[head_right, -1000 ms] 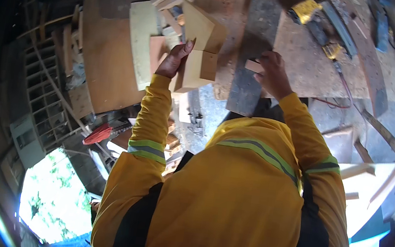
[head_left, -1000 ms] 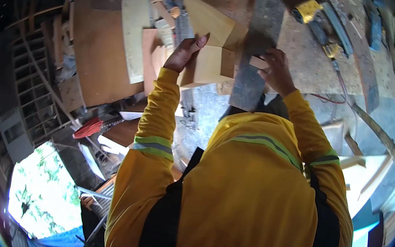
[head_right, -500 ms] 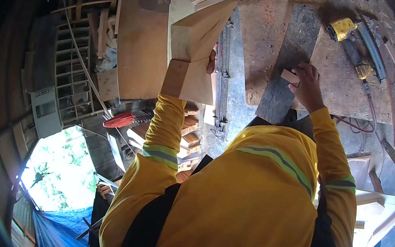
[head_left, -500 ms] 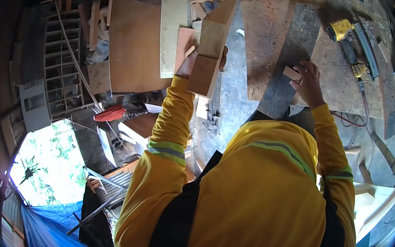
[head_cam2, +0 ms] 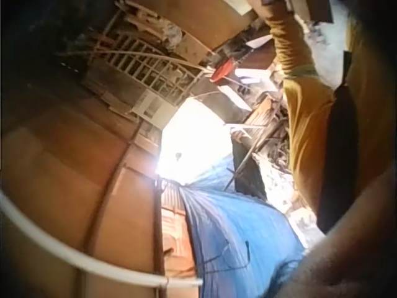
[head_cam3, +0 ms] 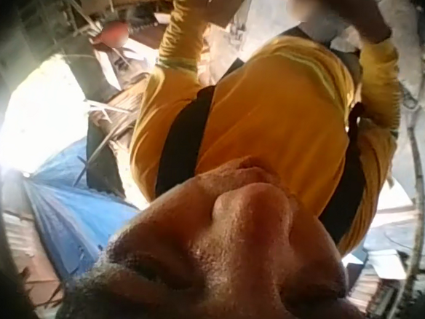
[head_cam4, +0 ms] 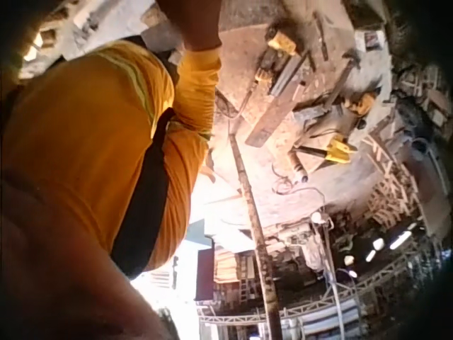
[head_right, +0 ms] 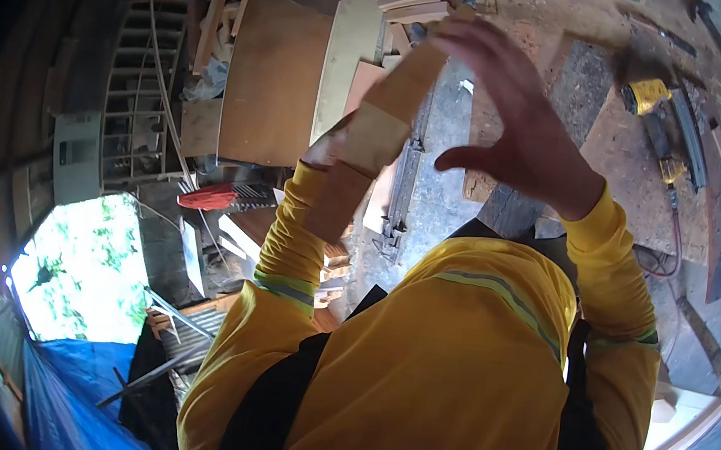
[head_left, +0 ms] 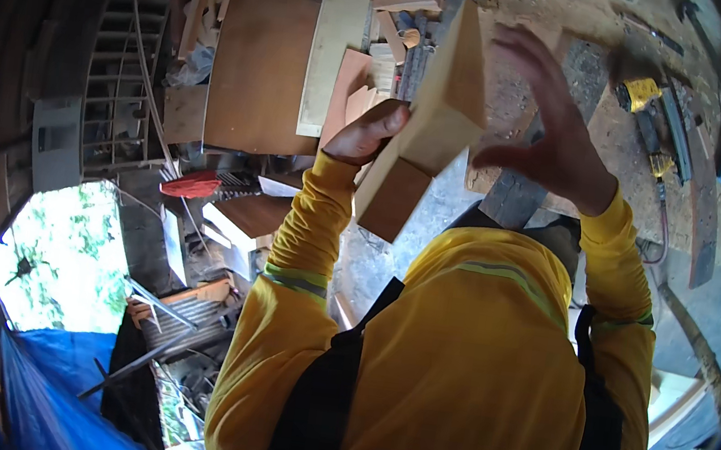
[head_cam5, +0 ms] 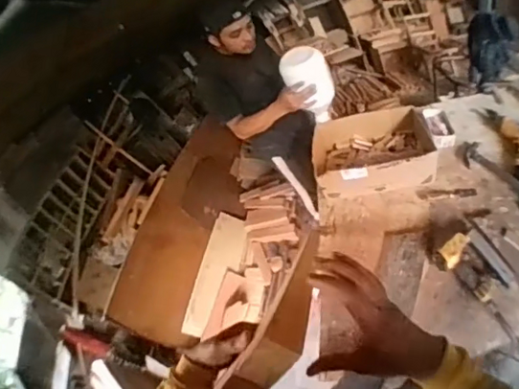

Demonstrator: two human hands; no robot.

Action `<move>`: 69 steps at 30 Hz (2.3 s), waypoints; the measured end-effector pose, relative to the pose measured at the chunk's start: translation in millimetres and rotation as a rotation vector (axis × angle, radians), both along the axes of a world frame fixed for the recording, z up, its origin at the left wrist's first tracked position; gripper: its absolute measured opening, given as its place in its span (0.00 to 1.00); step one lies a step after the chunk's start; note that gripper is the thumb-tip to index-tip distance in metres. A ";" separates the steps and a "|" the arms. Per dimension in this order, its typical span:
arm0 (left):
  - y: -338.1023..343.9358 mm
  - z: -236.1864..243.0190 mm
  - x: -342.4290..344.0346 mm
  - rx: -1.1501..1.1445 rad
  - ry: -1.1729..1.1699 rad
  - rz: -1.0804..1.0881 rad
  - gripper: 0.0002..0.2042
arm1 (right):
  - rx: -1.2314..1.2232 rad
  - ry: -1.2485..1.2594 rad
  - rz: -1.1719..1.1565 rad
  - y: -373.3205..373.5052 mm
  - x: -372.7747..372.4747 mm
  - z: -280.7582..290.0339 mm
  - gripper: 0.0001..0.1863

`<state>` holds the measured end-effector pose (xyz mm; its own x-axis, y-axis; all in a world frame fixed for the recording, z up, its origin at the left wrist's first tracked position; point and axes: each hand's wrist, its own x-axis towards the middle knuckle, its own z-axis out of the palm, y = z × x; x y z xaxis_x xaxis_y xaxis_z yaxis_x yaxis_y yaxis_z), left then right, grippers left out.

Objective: Joining and securing wooden pieces together using glue and a pneumatic nail gun to assemble a frame.

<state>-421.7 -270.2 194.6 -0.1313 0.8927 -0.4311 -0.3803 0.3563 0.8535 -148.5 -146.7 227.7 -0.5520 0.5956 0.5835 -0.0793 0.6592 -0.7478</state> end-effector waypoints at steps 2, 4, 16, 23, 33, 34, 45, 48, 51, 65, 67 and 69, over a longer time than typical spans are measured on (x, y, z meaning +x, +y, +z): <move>-6.8 29.5 12.4 -0.017 0.175 -0.271 0.31 | 0.135 0.004 0.109 -3.9 -8.8 16.8 0.41; -15.4 45.1 15.1 -0.009 0.262 -0.373 0.32 | 0.156 0.027 0.229 -6.1 -15.1 17.6 0.38; -48.6 80.9 -18.3 0.171 0.287 -0.511 0.41 | 0.107 0.152 0.510 -29.7 -20.7 30.3 0.26; -78.6 144.4 41.2 0.926 1.021 -0.521 0.52 | 0.068 0.109 0.424 -37.8 -20.1 43.0 0.27; -103.7 112.1 77.4 0.831 1.269 0.259 0.27 | 0.250 -0.051 0.339 -41.4 -45.2 66.4 0.30; -104.3 112.7 74.2 0.866 1.238 0.314 0.26 | 0.276 -0.034 0.354 -41.4 -49.9 70.8 0.31; -124.4 138.9 49.3 0.963 1.235 0.273 0.24 | 0.308 -0.010 0.576 -64.9 -59.8 102.3 0.31; -121.6 141.5 42.1 1.013 1.263 0.259 0.24 | 0.361 -0.029 0.518 -67.2 -62.2 102.9 0.34; -120.3 141.8 33.9 1.033 1.287 0.176 0.28 | 0.410 -0.014 0.453 -67.1 -63.8 102.9 0.37; -102.5 130.0 35.1 1.195 1.214 0.253 0.22 | 0.421 -0.137 0.388 -65.7 -52.6 120.3 0.39; -105.2 133.2 36.0 1.219 1.229 0.231 0.20 | 0.459 -0.141 0.406 -67.5 -49.1 123.5 0.41; -106.6 135.3 34.9 1.239 1.233 0.197 0.19 | 0.448 -0.128 0.398 -70.4 -45.1 126.7 0.37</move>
